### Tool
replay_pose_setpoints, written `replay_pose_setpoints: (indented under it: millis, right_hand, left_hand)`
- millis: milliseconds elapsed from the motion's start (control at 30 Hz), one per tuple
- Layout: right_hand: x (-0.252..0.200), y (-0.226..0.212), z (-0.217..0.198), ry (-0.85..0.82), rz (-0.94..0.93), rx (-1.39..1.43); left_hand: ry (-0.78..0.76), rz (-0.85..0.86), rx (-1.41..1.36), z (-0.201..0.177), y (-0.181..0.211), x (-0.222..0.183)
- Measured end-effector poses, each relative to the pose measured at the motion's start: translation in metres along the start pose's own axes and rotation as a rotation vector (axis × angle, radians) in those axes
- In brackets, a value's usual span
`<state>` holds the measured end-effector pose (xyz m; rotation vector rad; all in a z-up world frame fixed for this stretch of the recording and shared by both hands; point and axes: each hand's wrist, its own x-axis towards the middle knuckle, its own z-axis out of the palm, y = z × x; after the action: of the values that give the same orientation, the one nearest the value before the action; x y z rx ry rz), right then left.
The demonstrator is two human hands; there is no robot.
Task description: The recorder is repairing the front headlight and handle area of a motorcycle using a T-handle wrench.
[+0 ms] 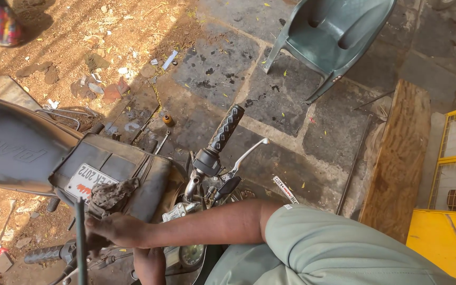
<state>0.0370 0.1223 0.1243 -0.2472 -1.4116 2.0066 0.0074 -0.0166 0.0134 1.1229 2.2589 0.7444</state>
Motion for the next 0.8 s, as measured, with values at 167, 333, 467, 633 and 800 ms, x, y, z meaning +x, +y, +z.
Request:
replay_pose_setpoints:
  millis: [167,333,467,633,800]
  right_hand:
    - [0.016,0.024,-0.002,-0.086,0.681,-0.18]
    - [-0.001,0.001,0.006,-0.007,0.126,0.285]
    - [-0.004,-0.022,0.01,-0.077,-0.116,-0.076]
    - [0.009,0.014,-0.007,-0.188,0.301,-0.083]
    - [0.007,-0.02,0.001,-0.057,0.352,-0.09]
  left_hand:
    - [-0.019,-0.207,-0.09,-0.009,0.028,0.0]
    - [-0.055,-0.04,-0.008,0.024,-0.05,0.017]
    - [-0.064,0.399,0.687,0.049,-0.098,0.024]
    - [-0.045,-0.165,-0.068,-0.008,0.026,0.004]
    - [-0.04,-0.146,-0.136,0.005,-0.005,0.013]
